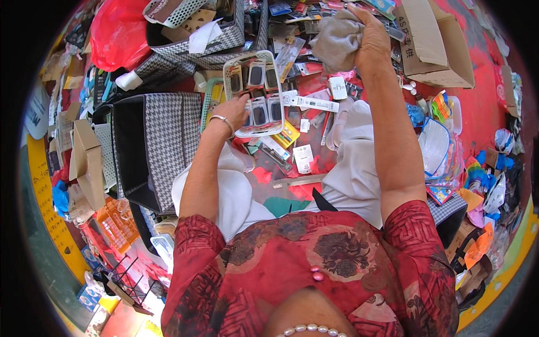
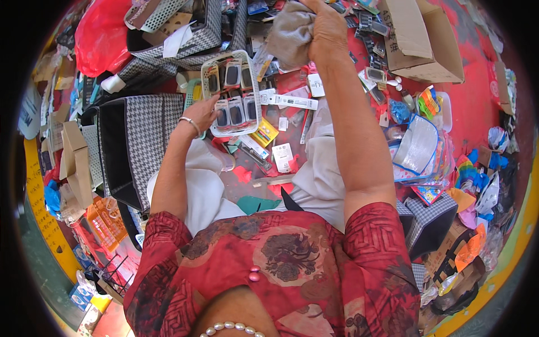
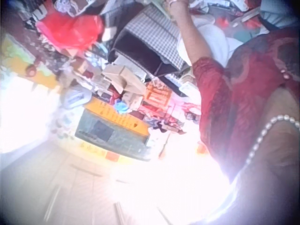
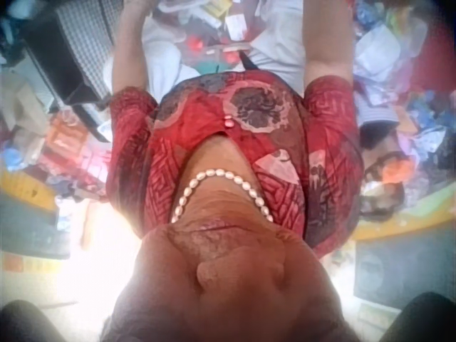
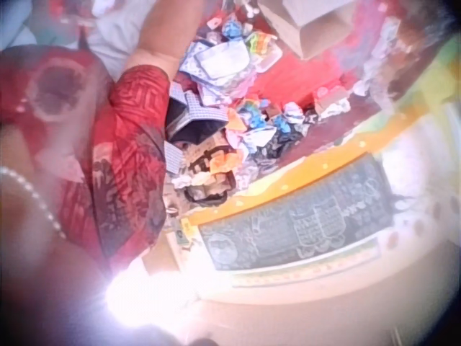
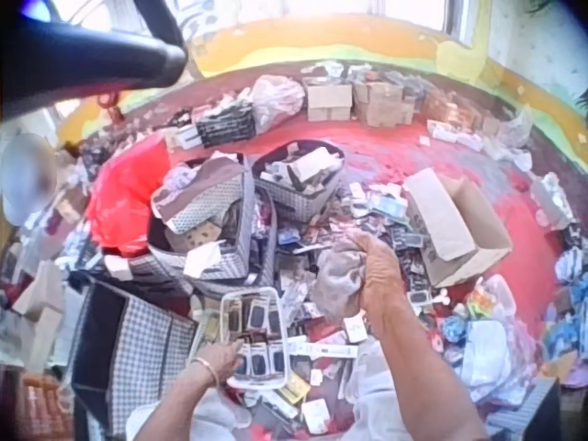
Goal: The person sits on the floor and wipes the plastic packaging of small items with a cloth, then places them into a white basket. They handle several packaged items one by one, wiping each before stacking them in the basket.
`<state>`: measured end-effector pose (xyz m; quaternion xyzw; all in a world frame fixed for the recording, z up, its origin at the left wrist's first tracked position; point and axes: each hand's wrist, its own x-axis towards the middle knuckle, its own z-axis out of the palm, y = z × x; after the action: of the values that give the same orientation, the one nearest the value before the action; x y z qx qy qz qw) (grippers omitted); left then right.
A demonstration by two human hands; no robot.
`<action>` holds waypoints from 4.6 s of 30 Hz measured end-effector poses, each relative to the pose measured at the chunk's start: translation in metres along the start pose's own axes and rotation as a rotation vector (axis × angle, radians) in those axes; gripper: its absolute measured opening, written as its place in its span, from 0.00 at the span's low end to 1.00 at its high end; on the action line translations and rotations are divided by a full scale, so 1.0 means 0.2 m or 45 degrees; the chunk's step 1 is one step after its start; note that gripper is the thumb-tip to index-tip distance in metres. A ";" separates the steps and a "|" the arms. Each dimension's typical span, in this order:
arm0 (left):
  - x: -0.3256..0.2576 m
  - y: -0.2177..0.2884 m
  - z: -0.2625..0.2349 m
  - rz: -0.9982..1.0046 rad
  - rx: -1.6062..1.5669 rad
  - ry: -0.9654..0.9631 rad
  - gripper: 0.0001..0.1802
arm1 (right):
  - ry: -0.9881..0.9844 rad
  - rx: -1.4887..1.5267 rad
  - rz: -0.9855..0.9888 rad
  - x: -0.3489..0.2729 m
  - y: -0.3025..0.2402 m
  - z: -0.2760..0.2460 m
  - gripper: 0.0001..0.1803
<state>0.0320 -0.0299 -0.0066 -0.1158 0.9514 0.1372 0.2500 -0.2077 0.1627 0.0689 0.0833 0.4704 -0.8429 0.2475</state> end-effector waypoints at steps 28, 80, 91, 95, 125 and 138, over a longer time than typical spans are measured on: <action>-0.04 0.00 0.04 0.115 0.116 0.040 0.15 | -0.238 -1.471 -0.011 0.78 0.04 -0.72 0.05; 0.21 0.32 0.02 -0.329 -2.034 -0.398 0.40 | -1.500 0.130 0.973 0.40 0.77 -0.54 0.55; 0.20 0.37 0.01 -0.380 -2.563 -0.646 0.35 | -1.688 0.278 1.144 0.30 0.85 -0.46 0.49; 0.20 0.37 0.02 -0.391 -2.502 -0.686 0.31 | -1.685 0.314 1.220 0.29 0.87 -0.47 0.48; 0.17 0.43 0.01 -0.458 -2.333 -0.545 0.24 | -1.498 0.184 1.176 0.27 0.94 -0.53 0.49; 0.17 0.44 0.00 -0.412 -2.379 -0.471 0.25 | -1.504 0.144 1.162 0.27 0.90 -0.51 0.48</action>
<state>-0.0217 0.0483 -0.0059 -0.3742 0.3767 0.8187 0.2188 -0.1744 0.1507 -0.1425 -0.1836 0.1338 -0.5839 0.7794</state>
